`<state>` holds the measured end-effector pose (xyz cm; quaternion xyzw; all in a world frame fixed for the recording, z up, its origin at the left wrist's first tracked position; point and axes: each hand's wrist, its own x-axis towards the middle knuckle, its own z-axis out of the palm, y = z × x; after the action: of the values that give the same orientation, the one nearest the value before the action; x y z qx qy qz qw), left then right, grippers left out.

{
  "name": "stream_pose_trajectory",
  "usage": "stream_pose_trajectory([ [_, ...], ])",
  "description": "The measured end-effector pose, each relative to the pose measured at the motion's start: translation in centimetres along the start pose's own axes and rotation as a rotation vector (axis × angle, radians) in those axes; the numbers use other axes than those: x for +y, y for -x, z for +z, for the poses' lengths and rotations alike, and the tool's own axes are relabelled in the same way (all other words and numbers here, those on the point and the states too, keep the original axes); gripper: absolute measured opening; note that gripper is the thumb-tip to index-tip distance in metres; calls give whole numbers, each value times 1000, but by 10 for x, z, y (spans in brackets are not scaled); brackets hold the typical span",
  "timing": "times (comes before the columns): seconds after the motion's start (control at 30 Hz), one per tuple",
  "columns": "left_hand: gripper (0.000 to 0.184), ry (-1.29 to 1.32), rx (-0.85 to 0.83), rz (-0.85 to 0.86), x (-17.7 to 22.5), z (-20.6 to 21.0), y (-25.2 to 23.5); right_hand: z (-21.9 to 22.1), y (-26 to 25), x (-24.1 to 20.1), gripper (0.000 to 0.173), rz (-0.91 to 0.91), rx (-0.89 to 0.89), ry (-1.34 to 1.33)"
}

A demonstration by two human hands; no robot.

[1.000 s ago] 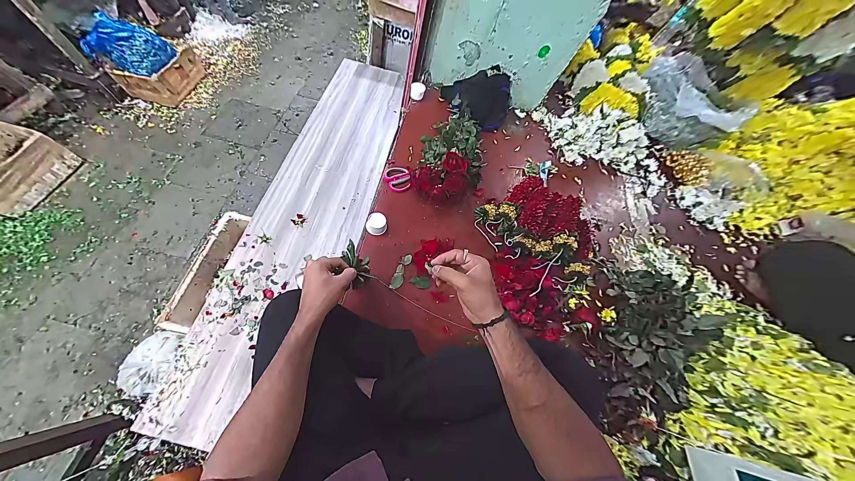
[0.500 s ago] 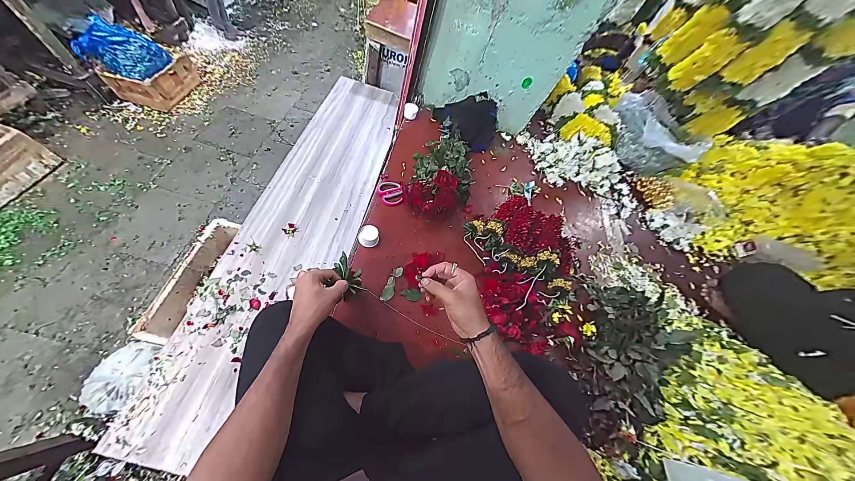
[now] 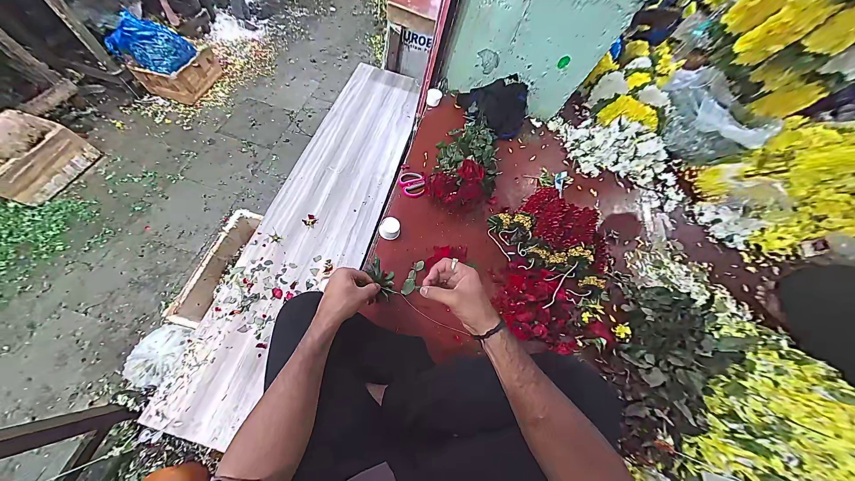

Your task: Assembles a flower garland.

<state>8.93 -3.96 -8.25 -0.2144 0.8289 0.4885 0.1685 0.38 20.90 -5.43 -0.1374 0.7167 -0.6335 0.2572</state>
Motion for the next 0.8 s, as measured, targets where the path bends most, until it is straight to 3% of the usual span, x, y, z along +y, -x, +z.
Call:
stream_pose_trajectory([
  [0.1,17,-9,-111,66,1,3,0,22,-15,0,19,12,-165,103],
  [0.2,21,-29,-171,93,2,4,2,42,-31,14,20,69,-206,296],
  [0.3,21,-25,-191,122,2,3,1,49,-39,25,22,102,-169,441],
  [0.5,20,1,-176,179,2,7,-4,45,-37,26,30,141,-133,465],
  [0.7,17,12,-167,101,1,6,-4,14,-52,38,25,106,343,523],
  [0.8,19,-33,-152,56,7,-1,-4,0,-40,35,30,155,144,446],
])
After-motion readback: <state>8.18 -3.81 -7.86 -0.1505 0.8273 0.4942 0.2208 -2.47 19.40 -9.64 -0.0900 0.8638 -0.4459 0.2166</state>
